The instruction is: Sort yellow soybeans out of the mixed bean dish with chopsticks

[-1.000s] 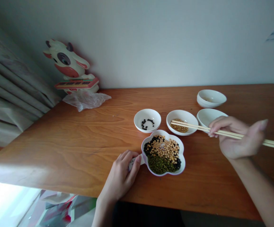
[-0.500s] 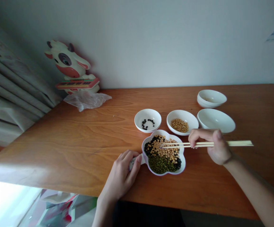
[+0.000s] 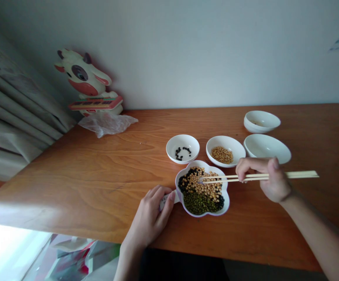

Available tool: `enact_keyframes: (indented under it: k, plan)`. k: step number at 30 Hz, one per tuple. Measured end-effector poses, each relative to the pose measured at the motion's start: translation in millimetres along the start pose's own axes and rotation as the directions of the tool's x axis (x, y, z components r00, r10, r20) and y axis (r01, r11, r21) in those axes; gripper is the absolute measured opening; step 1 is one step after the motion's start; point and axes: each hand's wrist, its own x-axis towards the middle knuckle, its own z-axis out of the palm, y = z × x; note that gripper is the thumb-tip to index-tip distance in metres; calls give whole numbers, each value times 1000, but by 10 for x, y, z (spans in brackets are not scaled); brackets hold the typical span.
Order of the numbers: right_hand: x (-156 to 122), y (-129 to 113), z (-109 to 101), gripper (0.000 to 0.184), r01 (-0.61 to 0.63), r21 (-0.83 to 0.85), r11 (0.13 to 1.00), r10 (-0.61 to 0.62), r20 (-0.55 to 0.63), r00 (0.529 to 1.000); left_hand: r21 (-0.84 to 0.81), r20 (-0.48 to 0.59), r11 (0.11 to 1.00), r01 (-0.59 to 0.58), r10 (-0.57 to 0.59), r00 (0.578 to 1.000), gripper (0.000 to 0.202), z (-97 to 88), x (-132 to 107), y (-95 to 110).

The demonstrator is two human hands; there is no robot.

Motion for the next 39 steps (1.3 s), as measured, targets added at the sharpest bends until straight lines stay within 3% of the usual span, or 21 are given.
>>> enact_keyframes:
  k: [39]
  plan:
    - [0, 28, 163, 88, -55, 59, 997, 53, 48, 997, 11, -1, 1000, 3, -3, 1000, 35, -10, 5, 25]
